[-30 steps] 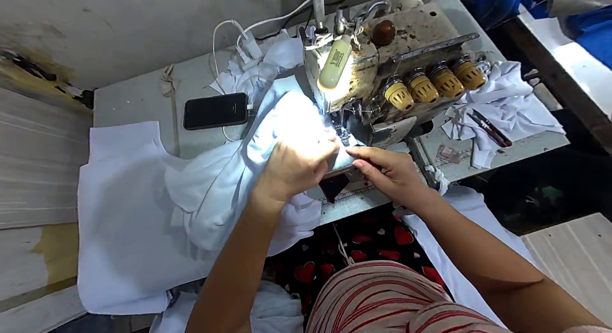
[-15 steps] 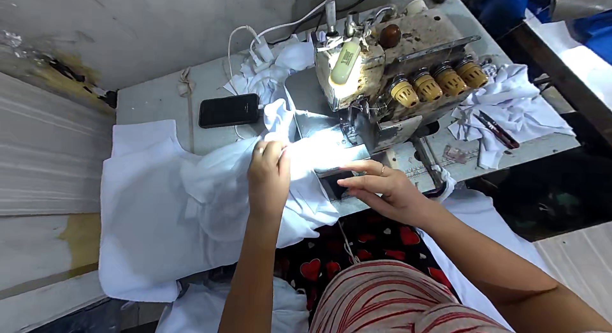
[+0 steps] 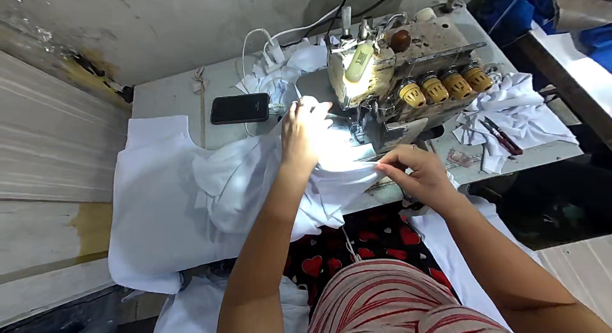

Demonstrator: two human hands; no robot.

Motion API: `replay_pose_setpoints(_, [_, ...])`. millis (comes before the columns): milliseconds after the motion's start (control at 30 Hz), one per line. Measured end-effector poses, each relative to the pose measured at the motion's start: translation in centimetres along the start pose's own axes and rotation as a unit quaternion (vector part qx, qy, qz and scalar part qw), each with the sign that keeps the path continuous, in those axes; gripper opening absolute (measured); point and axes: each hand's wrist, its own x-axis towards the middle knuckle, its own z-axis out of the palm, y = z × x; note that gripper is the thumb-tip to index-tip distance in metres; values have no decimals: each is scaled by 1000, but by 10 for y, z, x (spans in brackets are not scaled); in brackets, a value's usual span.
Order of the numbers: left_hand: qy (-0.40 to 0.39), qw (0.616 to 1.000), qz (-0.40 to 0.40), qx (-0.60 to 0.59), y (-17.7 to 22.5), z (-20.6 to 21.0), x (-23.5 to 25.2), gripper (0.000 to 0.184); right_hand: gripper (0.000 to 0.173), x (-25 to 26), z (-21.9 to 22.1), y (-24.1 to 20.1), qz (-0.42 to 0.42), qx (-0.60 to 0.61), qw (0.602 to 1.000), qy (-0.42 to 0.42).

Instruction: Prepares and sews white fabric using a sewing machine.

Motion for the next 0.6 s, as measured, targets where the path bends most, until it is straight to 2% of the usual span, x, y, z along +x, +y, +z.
replay_pose_setpoints(67, [-34,999,13,-4,-5,5,16,18,25,-9,4,-7,11,21,1000,-13])
replay_pose_setpoints(233, [-127,991,46,14,-7,-13,12,27,28,-29,10,-19,15,93,994,-46])
replay_pose_setpoints(433, [-111,985,134,-6,-13,-22,1,21,30,-33,23,-24,16,105,989,-100])
replay_pose_setpoints(600, [-113,985,115,57,5,-22,3,15,32,-35,19,-31,8,77,990,-118])
